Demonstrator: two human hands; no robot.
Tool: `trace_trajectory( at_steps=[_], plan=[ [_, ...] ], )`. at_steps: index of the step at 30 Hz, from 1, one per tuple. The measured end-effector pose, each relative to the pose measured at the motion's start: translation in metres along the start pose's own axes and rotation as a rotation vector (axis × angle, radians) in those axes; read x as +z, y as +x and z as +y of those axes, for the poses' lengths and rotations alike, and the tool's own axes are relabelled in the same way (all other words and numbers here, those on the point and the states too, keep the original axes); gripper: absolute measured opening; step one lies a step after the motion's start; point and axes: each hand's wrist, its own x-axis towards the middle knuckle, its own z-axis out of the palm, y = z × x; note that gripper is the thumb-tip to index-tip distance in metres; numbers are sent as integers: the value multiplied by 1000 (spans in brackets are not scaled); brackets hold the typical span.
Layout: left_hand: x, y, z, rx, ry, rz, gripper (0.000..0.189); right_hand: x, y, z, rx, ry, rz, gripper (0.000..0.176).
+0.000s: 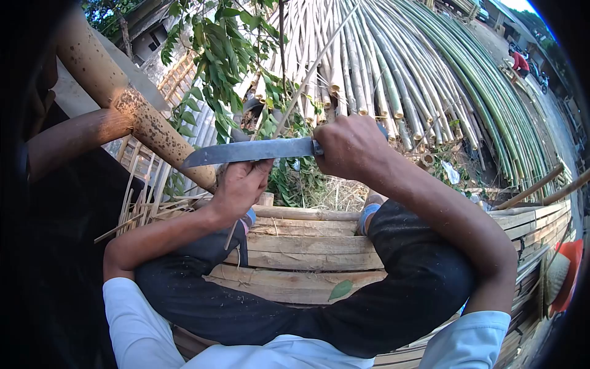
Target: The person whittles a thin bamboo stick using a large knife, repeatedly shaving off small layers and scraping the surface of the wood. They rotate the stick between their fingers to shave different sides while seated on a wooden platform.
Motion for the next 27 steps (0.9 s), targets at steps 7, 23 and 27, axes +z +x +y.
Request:
trace_trajectory(
  at_steps=[7,23,27],
  plan=[
    [0,-2,13,19,-47,18,26,7,-1,17,64,-44,74,5],
    [6,1,3,-29,-77,-100,27,5,-23,39,95,181,67,13],
    [1,-1,8,-111,-91,-162,25,9,-12,18,-62,43,-16,11]
  ],
)
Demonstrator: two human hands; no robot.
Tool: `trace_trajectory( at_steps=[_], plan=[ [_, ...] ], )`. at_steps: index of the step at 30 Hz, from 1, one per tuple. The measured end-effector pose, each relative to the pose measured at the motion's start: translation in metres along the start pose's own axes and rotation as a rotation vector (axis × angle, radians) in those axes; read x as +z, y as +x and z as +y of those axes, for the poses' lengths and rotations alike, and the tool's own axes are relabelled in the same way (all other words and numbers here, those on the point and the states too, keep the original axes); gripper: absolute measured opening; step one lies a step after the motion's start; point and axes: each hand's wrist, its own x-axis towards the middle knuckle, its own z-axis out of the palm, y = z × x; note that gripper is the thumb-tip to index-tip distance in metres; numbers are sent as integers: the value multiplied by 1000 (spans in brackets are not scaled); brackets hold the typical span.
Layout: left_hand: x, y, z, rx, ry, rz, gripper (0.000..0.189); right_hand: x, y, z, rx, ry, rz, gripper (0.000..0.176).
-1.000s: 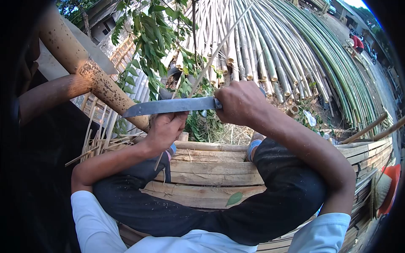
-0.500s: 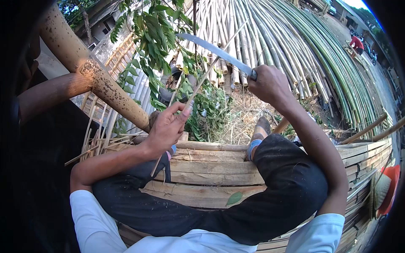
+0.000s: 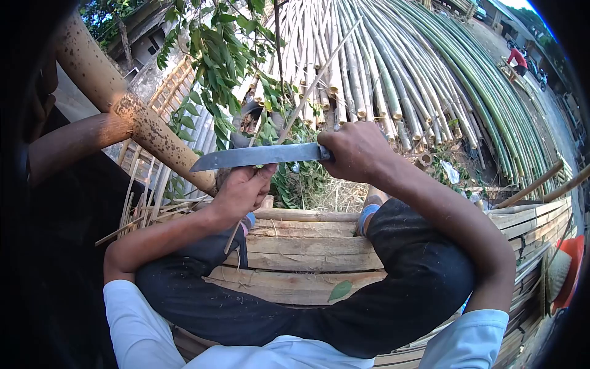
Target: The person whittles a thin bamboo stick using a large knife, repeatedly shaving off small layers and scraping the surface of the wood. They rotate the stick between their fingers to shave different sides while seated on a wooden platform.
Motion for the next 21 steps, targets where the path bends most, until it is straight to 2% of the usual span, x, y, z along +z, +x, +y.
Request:
trace_trajectory(
  at_steps=[2,4,7,9,12,16,20,21],
  plan=[
    [2,-2,-2,-106,69,102,20,4,7,-7,-19,-15,24,10],
    [2,-3,-4,-52,34,98,17,4,9,-11,-38,-30,43,9],
    [0,-5,-2,-30,120,115,21,-3,11,-11,49,-31,48,10],
    [-3,-2,-2,163,52,140,24,-2,12,-2,66,-72,96,10],
    [2,-3,5,216,27,160,24,-2,10,10,117,-89,154,9],
    [1,-10,6,153,87,126,27,0,4,43,344,-22,212,16],
    [1,-11,-4,86,83,90,26,1,-6,85,780,262,125,27],
    [2,-10,-6,81,68,48,26,7,-13,98,838,359,240,29]
  ],
)
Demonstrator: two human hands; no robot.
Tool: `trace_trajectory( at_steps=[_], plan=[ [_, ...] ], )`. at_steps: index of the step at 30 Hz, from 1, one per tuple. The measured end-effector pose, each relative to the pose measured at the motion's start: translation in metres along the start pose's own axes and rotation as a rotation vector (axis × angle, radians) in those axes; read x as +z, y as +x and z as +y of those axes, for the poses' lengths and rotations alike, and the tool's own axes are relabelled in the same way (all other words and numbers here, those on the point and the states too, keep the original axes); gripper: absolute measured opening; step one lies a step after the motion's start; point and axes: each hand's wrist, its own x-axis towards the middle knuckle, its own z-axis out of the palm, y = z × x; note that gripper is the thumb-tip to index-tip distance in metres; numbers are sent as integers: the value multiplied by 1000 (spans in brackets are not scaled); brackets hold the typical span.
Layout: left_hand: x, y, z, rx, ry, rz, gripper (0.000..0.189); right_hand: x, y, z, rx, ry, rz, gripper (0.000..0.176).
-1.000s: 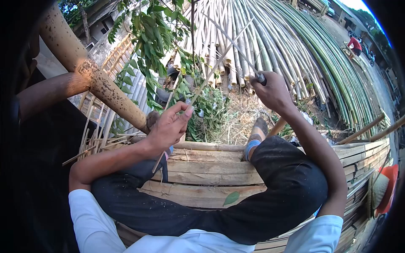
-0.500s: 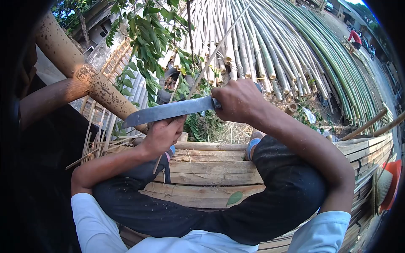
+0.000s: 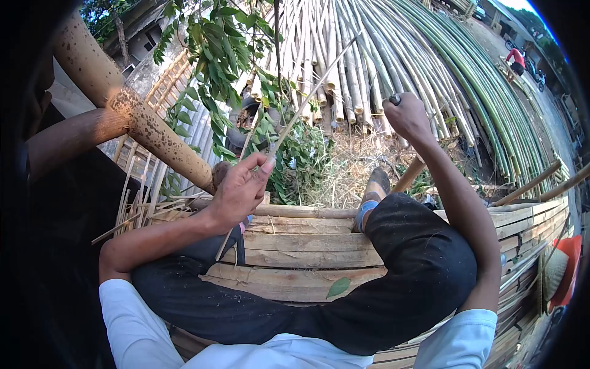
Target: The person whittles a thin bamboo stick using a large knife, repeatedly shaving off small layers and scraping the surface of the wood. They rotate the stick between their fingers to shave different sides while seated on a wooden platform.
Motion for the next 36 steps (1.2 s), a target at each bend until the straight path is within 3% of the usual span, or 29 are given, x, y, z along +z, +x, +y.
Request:
trace_trajectory(
  at_steps=[3,4,9,11,12,15,17,20,22,25,28,32,34,36],
  plan=[
    [3,2,7,-8,-12,-64,25,1,-4,10,368,911,-98,25],
    [5,4,9,-16,-61,-56,24,5,-7,8,379,1101,-62,27],
    [2,11,2,-79,-181,-33,23,-2,-22,-22,236,1179,-73,29],
    [0,11,0,-9,-118,-60,23,-2,-32,-36,-69,701,-194,31],
    [-1,10,2,-11,-115,-61,23,2,-33,-41,-273,348,-151,35],
    [-2,9,5,-46,-96,-60,26,8,-51,-57,-705,-136,-81,17],
    [0,10,1,34,-27,9,24,10,-56,-66,-822,-289,-123,9],
    [1,9,-1,161,93,44,25,12,-57,-70,-816,-308,-110,8],
    [-1,4,5,143,99,37,25,13,-56,-68,-813,-328,-89,9],
    [-3,1,11,113,126,28,26,11,-49,-59,-729,-336,-48,9],
    [-3,-1,6,91,188,8,26,2,-33,-50,-414,-210,12,15],
    [0,-3,12,45,172,-34,27,-1,-13,-20,-258,-128,23,22],
    [0,-3,14,31,171,-59,27,0,-3,-3,45,200,34,26],
    [2,0,14,23,166,-74,26,-1,-1,2,332,919,8,22]
  ],
)
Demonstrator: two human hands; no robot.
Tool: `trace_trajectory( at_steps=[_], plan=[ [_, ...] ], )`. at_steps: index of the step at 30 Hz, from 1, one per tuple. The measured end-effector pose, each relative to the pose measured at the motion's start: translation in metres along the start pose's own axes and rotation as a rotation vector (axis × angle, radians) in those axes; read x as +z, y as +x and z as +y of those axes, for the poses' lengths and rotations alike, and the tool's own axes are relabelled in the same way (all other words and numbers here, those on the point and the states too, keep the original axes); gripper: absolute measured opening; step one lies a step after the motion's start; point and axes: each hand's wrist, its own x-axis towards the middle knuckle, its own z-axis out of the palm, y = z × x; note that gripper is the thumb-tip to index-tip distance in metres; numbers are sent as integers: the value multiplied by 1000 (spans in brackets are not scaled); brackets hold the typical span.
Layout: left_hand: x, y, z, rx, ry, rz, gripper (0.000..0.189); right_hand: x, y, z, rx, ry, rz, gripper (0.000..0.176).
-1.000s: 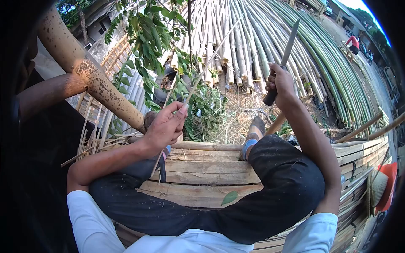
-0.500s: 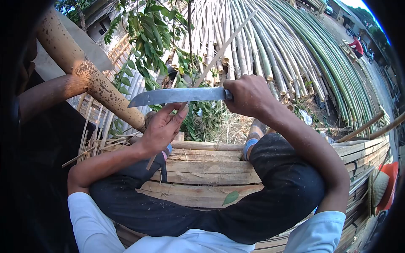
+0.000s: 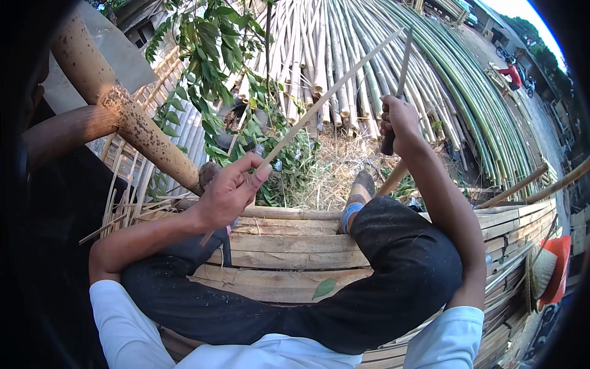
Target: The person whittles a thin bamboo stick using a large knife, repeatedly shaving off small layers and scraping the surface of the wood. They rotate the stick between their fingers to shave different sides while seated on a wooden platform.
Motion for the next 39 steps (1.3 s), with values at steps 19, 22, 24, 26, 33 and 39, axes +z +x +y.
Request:
trace_trajectory(
  at_steps=[19,22,24,26,33,39],
  plan=[
    [-14,9,-10,-164,-528,-92,33,79,-100,-23,-889,-1219,-634,11],
    [-10,8,-12,-157,-509,-59,31,84,-104,-23,-932,-1269,-621,14],
    [-5,8,-13,-142,-511,-30,30,85,-102,-22,-897,-1305,-599,14],
    [-1,7,-13,45,-269,71,29,86,-98,-23,-867,-1339,-579,13],
    [0,15,-20,150,1,211,31,78,-86,-19,-935,-1331,-451,6],
    [-7,8,-18,70,56,224,38,60,-63,-18,-878,-1326,-275,12]
  ],
)
